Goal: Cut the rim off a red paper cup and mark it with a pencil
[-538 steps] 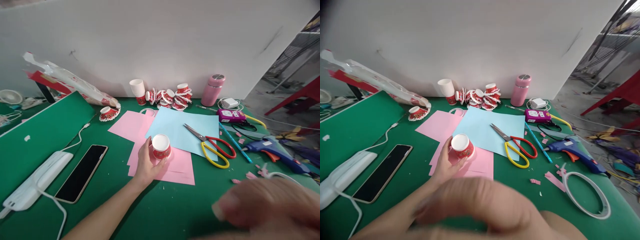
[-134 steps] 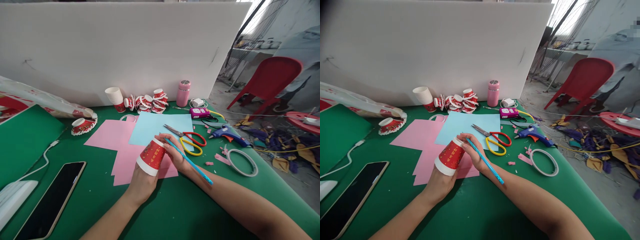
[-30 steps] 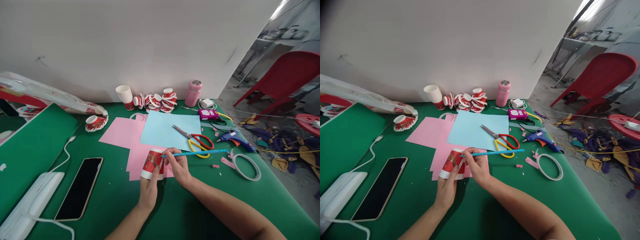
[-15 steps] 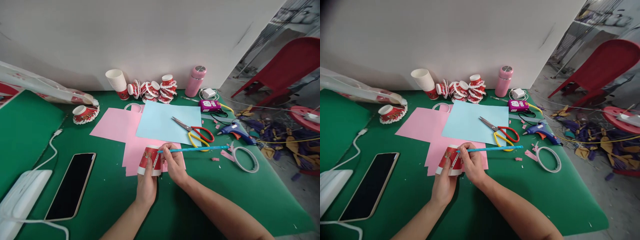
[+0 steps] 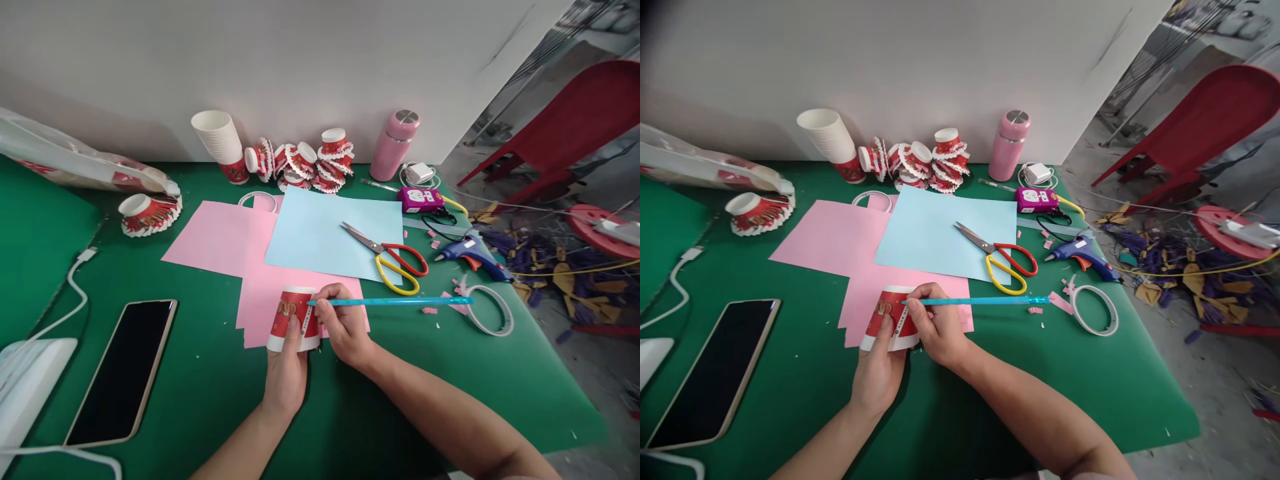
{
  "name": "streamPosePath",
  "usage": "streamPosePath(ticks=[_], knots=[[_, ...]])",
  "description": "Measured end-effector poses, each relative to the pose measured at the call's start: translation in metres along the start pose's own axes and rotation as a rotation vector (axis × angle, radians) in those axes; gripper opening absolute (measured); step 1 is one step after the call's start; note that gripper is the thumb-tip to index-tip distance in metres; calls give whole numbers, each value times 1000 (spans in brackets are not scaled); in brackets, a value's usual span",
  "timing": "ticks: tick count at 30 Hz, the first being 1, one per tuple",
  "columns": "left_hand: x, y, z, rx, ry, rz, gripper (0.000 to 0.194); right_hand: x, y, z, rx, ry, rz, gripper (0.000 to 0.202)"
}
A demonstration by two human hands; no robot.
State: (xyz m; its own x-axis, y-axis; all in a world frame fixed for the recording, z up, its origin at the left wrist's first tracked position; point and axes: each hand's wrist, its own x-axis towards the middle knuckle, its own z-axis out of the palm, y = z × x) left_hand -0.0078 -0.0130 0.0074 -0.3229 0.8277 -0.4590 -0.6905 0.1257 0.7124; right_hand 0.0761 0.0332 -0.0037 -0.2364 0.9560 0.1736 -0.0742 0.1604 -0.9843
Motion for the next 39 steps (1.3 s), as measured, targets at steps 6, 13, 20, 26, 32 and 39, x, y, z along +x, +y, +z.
streamPosePath(ticks=[6,13,20,26,32,39], knots=[[0,-2,-2,24,-5,2,33,-3,1,-2,-89,-8,-84,18],[0,-3,-3,34,-9,4,33,-7,0,-2,-54,-24,-81,18],[0,-5,-7,71,-42,3,32,-6,-1,-2,-40,-6,-122,14],[0,-6,-6,75,-36,2,29,-7,2,-3,0,10,-104,16],[9,16,-2,-144,-89,-218,20,3,5,-5,100,223,-87,21],[22,28,-21,-336,-239,-338,27,10,-2,-12,237,37,45,31]])
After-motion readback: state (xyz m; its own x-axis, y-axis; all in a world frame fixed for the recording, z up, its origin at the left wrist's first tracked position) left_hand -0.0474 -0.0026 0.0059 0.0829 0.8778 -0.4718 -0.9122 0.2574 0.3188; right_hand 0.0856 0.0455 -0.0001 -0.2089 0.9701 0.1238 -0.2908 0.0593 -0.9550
